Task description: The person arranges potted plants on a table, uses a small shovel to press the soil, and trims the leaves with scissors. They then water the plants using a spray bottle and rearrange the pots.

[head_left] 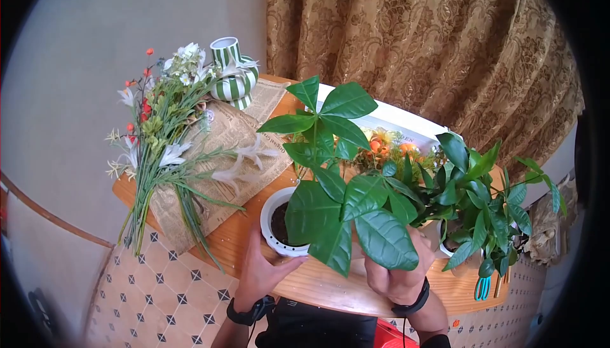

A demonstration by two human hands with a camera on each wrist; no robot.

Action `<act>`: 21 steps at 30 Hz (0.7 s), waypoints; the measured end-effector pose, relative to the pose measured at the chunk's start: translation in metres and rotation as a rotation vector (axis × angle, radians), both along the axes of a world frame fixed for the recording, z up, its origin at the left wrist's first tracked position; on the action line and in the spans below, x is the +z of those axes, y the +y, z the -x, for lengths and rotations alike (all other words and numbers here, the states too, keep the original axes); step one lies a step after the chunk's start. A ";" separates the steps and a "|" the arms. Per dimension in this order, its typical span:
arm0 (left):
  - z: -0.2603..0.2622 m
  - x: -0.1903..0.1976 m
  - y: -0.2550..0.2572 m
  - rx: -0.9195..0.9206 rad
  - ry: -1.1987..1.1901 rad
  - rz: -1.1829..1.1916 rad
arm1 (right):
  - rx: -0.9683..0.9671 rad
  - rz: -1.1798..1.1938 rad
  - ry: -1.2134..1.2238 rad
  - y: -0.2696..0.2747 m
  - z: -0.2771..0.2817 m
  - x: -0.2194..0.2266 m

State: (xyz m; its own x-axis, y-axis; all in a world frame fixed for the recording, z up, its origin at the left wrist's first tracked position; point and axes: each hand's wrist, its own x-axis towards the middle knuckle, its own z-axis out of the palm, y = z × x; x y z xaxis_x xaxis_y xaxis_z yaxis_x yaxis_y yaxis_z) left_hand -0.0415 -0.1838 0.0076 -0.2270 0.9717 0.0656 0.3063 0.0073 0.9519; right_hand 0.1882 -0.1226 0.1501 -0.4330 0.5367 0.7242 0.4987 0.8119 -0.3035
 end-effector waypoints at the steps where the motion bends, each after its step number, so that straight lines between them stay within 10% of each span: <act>1: 0.000 -0.001 0.000 0.002 -0.003 0.010 | -0.034 -0.019 0.012 0.000 0.000 0.002; 21: -0.001 0.000 -0.002 0.038 0.106 -0.109 | 0.116 0.027 0.060 0.001 0.002 -0.009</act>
State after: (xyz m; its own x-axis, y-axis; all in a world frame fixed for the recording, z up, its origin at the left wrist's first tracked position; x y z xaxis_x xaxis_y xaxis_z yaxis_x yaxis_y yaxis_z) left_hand -0.0408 -0.1858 0.0074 -0.2499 0.9482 0.1959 0.4070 -0.0807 0.9099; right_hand 0.1861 -0.1218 0.1406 -0.4495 0.5054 0.7365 0.3827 0.8540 -0.3525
